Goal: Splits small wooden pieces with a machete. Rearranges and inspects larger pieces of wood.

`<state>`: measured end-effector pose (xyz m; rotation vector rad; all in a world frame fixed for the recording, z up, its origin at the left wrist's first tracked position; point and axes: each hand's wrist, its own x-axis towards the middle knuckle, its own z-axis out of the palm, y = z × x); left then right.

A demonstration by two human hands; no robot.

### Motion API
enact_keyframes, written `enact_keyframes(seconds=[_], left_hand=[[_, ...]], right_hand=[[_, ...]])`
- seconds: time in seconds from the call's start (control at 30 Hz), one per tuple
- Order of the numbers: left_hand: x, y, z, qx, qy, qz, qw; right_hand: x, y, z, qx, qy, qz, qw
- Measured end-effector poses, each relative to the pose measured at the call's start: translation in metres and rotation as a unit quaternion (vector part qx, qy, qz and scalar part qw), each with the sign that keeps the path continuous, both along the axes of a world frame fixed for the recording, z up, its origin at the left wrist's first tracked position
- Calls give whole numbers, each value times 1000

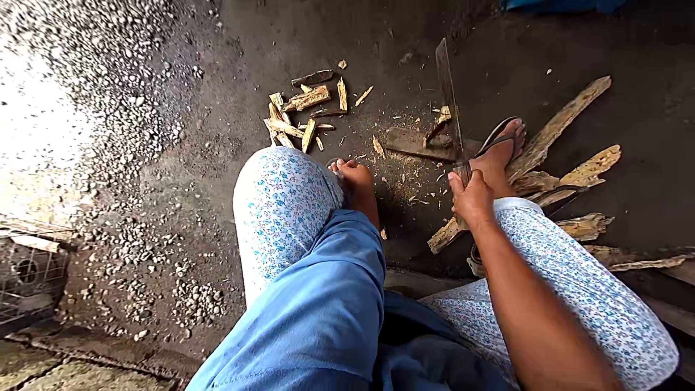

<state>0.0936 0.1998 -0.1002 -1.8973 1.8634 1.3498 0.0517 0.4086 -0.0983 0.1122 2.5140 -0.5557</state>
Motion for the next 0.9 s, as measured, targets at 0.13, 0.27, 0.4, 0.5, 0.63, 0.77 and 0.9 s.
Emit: enact_keyframes(seconds=[0.13,0.27,0.4,0.5,0.63,0.77,0.9], left_hand=[[0,-2,-46,-29,87,9,996],[3,-5,-30,62,59,19,996],[-6,1,-33,116,77,58,989],[5,3,-106,166,179,101,964],[-18,-2,-96,315,246,119,909],[-56,-2,-72,377,228,90,893],[-69,2,-71,418,230,118,871]], right_hand=[[12,1,38,-104,69,-30,992],[37,2,20,-133,189,4,973],[19,-3,-30,29,-10,33,999],[24,-10,-31,31,-43,44,998],[31,-7,-33,31,-40,55,997],[39,-5,-42,39,-56,75,995],[47,1,-53,-24,-59,31,998]])
